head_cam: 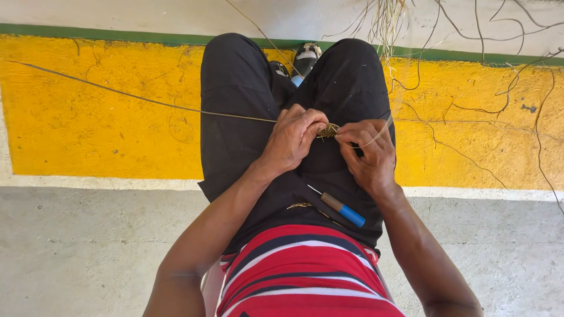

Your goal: Weaving a small circular basket base or coaster using plant-based fibers.

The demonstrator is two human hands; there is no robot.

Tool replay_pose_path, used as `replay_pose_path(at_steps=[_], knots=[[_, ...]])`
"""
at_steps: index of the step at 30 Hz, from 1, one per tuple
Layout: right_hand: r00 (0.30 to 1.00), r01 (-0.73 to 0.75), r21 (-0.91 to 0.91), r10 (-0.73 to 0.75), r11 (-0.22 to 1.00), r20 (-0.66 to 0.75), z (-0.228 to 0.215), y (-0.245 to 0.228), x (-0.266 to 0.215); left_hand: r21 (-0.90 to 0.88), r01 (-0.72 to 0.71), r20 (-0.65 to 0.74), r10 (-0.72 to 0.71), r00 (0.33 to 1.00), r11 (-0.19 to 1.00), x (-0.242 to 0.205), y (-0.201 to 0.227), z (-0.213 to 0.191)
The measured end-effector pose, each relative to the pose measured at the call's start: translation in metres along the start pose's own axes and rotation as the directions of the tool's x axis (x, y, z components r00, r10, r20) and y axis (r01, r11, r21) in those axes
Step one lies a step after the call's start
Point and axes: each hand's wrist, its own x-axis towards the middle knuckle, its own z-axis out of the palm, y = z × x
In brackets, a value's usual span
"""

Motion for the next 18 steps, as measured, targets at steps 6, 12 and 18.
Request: replay_pose_path(at_steps=[6,12,18], knots=[[0.999,0.034,-0.035,-0.035,0.999,-0.009,0.002,0.003,-0.001,-0.013,0.020,0.008,-0.020,1.000,1.000,0.000,-0.006,0.005],[0.999,0.035,-0.094,-0.033,0.995,0.015,0.007,0.003,0.005,-0.005,0.016,0.023,-0.016,1.000,1.000,0.001,-0.003,0.002],[0.999,0.035,-0.115,-0.031,0.993,0.037,0.009,0.006,0.011,0.002,0.010,0.008,-0.010,1.000,1.000,0.001,-0.004,0.004]])
